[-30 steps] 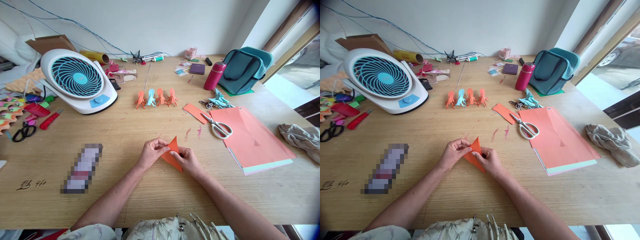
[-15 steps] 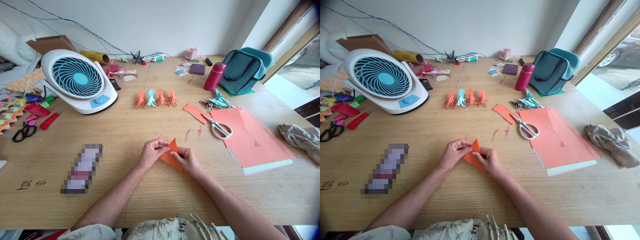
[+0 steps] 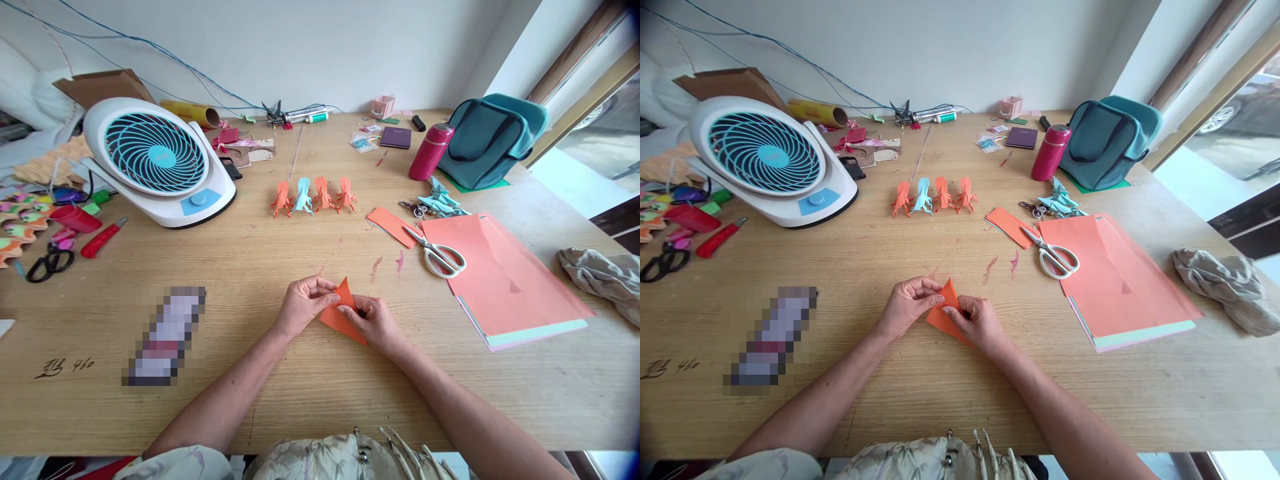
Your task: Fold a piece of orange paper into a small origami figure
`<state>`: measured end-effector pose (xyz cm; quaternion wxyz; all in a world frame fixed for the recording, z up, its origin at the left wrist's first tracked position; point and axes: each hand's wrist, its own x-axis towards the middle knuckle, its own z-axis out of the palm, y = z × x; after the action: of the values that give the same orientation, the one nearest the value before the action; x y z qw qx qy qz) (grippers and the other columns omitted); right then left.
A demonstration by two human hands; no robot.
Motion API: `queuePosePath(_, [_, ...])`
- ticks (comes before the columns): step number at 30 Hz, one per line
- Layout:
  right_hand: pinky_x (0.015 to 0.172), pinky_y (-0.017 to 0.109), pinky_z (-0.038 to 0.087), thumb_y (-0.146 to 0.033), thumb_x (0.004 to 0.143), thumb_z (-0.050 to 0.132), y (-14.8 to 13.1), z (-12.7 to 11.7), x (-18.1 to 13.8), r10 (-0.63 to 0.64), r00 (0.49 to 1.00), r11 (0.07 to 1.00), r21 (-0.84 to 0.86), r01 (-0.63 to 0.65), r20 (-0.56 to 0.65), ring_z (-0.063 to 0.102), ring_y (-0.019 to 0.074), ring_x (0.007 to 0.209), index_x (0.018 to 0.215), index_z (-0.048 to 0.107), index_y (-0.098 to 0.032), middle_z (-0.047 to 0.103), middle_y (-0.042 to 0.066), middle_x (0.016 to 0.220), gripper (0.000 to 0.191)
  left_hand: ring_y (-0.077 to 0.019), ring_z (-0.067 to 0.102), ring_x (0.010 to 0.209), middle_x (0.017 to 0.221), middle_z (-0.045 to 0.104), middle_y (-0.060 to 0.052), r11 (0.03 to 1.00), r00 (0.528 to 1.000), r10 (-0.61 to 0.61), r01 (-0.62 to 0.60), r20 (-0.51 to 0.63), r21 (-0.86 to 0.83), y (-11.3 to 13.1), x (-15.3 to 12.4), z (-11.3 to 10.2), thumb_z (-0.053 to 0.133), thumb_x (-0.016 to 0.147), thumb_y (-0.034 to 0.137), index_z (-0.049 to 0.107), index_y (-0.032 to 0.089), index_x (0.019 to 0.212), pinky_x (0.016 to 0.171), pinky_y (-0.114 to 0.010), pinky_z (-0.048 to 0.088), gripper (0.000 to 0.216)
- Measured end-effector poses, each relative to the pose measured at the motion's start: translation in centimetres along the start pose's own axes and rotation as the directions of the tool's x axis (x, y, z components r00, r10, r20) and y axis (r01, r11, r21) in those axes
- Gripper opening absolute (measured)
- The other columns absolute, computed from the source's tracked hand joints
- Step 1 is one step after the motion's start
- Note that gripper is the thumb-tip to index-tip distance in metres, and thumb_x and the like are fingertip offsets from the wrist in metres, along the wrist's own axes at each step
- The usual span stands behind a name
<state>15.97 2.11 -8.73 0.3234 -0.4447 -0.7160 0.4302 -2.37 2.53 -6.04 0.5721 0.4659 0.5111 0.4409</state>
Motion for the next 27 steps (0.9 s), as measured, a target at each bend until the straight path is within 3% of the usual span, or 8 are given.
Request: queuePosePath(27, [0.054,0.028,0.023,-0.047,0.095,0.048,-0.27,-0.04,-0.09,-0.059,0.998,0.994,-0.090,0.062,0.038,0.030,0.0109,0.056,0.060,0.030,-0.022,0.033,-0.003,0.060,0.047,-0.0190,0.073,0.077,0.085,0.079,-0.007,0.997,0.997,0.074,-0.074,-0.013,0.036,-0.10,0.14,-0.31,0.085,0.066,0.034,0.074,0.015,0.087,0.074,-0.028,0.057,0.031])
